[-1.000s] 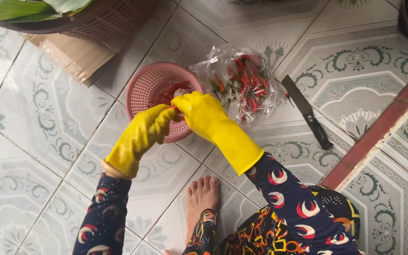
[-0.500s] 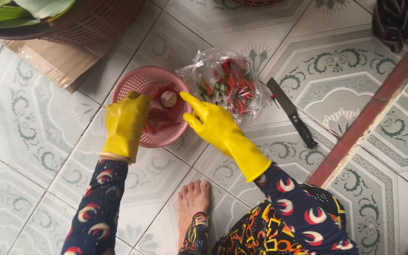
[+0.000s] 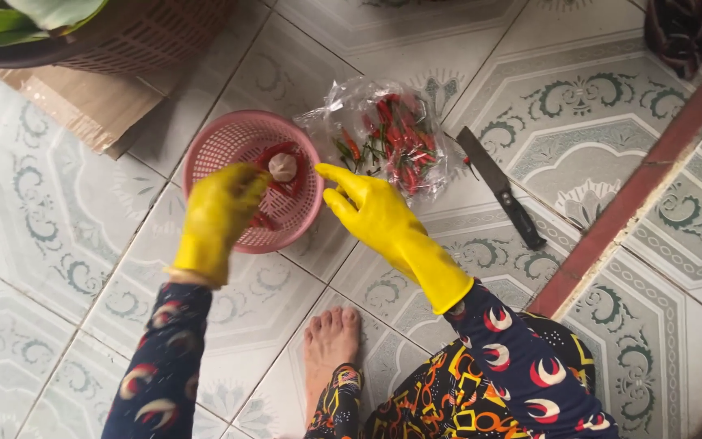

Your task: Removing stems from red chili peppers using a knife and sorting them into a basket.

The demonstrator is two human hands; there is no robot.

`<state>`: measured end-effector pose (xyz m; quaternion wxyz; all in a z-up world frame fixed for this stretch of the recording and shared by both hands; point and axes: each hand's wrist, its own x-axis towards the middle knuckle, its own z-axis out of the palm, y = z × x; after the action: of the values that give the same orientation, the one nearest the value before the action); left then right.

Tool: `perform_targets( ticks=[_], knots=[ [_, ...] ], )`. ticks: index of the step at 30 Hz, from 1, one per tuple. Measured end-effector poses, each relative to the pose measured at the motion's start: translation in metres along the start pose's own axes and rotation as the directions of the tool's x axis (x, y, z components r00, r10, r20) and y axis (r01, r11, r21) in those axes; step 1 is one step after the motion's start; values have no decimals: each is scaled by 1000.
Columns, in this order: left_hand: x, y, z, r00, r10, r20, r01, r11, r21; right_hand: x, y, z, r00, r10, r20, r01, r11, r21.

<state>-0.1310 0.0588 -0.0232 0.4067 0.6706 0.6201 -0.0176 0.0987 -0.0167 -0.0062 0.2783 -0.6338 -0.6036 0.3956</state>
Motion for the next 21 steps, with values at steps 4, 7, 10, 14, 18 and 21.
perform_targets(
  ticks=[4, 7, 10, 14, 18, 21],
  knots=[
    [-32, 35, -11, 976, -172, -134, 14, 665, -747, 10, 1, 16, 999, -50, 3, 48, 965, 257],
    [-42, 47, 1, 983, -149, -112, -27, 481, -877, 11, -17, 39, 998, -56, 12, 45, 899, 437],
    [-54, 63, -2, 988, -152, -30, 29, 371, -928, 11, 4, 76, 1000, -22, 10, 16, 917, 399],
    [-56, 56, 3, 982, -180, -54, 31, 436, -899, 9, 15, 61, 994, -59, 96, 42, 984, 172],
    [-47, 31, 7, 972, -194, -130, -40, 410, -911, 2, 30, 23, 976, -79, 203, 103, 989, -110],
    [-40, 34, 8, 964, -235, -128, -10, 448, -894, 5, 25, 1, 994, -26, 103, 21, 999, 49]
  ],
)
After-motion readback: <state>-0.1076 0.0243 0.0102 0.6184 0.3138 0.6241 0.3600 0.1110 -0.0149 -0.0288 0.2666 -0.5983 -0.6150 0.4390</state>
